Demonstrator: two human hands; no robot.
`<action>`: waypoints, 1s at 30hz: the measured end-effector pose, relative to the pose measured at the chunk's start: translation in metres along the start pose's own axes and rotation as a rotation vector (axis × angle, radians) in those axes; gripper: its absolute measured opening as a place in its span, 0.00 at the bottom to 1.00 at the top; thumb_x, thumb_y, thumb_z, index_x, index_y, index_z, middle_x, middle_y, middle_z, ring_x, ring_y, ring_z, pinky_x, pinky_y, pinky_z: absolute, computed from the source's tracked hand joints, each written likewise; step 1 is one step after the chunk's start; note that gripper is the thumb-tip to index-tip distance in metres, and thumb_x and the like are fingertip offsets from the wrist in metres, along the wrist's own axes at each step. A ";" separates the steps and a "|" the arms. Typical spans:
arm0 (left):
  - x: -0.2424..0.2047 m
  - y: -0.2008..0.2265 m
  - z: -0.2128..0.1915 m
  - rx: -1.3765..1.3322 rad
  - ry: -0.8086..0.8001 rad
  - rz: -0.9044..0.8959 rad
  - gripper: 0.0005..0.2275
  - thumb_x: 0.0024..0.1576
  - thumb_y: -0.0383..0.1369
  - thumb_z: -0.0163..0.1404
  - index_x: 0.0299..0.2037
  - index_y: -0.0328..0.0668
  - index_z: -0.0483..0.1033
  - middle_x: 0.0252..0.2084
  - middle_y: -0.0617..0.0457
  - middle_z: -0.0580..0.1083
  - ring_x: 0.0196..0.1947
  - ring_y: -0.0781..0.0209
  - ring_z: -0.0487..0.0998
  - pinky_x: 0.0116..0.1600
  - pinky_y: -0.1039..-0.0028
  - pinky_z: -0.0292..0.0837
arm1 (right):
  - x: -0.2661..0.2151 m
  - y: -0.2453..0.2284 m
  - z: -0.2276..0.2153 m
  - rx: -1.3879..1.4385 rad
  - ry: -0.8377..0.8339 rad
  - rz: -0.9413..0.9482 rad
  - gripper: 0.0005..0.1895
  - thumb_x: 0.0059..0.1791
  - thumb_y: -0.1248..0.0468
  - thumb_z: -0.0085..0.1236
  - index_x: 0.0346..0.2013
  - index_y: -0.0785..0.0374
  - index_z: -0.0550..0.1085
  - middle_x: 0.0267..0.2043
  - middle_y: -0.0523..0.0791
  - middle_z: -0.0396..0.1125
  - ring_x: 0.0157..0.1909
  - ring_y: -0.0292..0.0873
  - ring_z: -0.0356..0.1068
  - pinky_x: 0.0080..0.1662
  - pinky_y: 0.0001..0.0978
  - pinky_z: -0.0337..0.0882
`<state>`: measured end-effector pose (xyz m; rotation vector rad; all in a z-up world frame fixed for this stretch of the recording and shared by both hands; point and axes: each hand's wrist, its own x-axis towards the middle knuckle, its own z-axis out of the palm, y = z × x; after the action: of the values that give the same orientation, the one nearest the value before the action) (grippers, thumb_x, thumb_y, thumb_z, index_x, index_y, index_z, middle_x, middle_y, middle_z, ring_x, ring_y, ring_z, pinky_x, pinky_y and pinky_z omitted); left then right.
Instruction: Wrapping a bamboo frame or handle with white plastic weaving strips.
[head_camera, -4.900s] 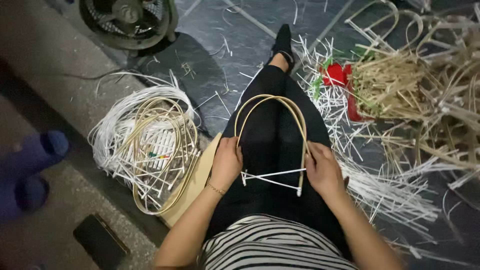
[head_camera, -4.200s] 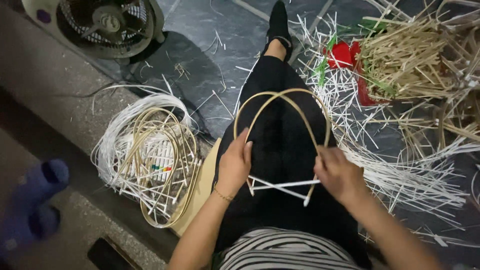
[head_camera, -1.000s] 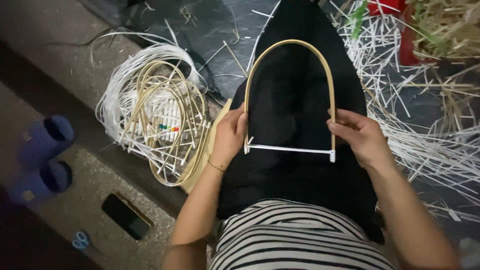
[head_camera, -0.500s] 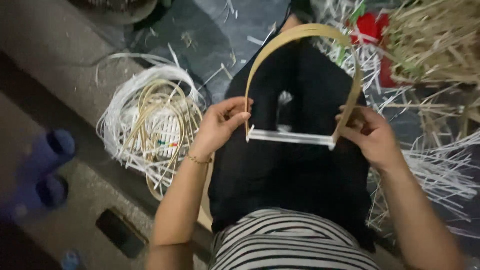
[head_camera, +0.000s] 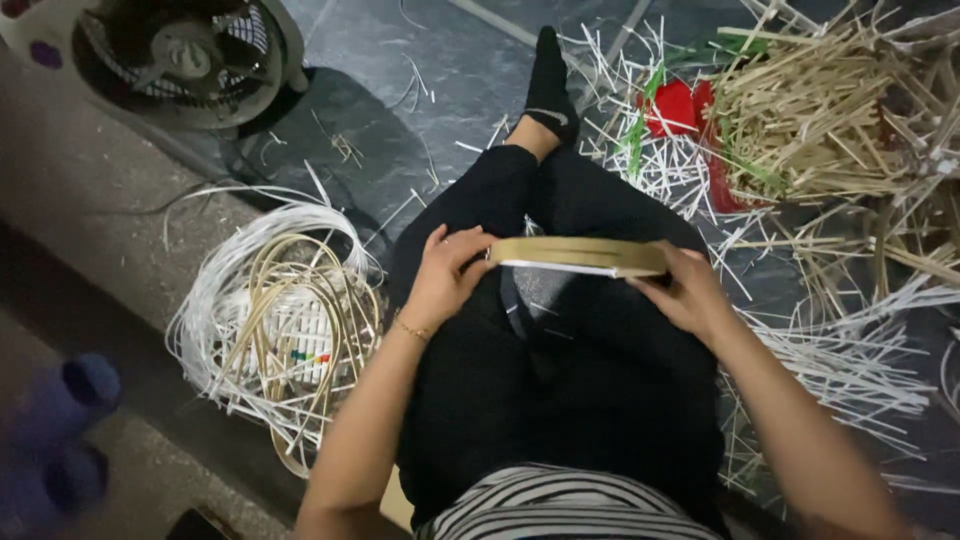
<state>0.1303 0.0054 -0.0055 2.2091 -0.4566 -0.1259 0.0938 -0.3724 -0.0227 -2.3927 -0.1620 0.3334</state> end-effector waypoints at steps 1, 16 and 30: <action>0.000 0.001 0.001 0.006 0.001 0.004 0.13 0.56 0.30 0.58 0.51 0.49 0.79 0.52 0.53 0.80 0.63 0.52 0.75 0.72 0.44 0.50 | -0.003 0.002 0.003 0.003 0.005 -0.004 0.24 0.47 0.57 0.66 0.55 0.60 0.72 0.46 0.48 0.74 0.48 0.47 0.76 0.48 0.40 0.75; -0.011 0.002 -0.006 0.214 -0.044 -0.057 0.12 0.54 0.33 0.60 0.48 0.53 0.81 0.50 0.60 0.80 0.67 0.53 0.69 0.71 0.34 0.32 | -0.011 0.024 0.037 -0.230 0.090 -0.096 0.27 0.44 0.53 0.69 0.55 0.55 0.74 0.52 0.44 0.74 0.58 0.42 0.70 0.67 0.45 0.50; 0.006 0.082 -0.026 0.078 0.052 0.183 0.22 0.53 0.33 0.62 0.56 0.33 0.73 0.57 0.43 0.74 0.60 0.44 0.73 0.69 0.52 0.65 | -0.021 -0.083 -0.016 0.099 0.393 -0.464 0.34 0.43 0.56 0.72 0.55 0.63 0.63 0.59 0.54 0.66 0.60 0.54 0.69 0.60 0.47 0.72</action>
<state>0.1194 -0.0243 0.0750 2.2282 -0.6407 0.0483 0.0764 -0.3253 0.0483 -2.1898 -0.4920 -0.3343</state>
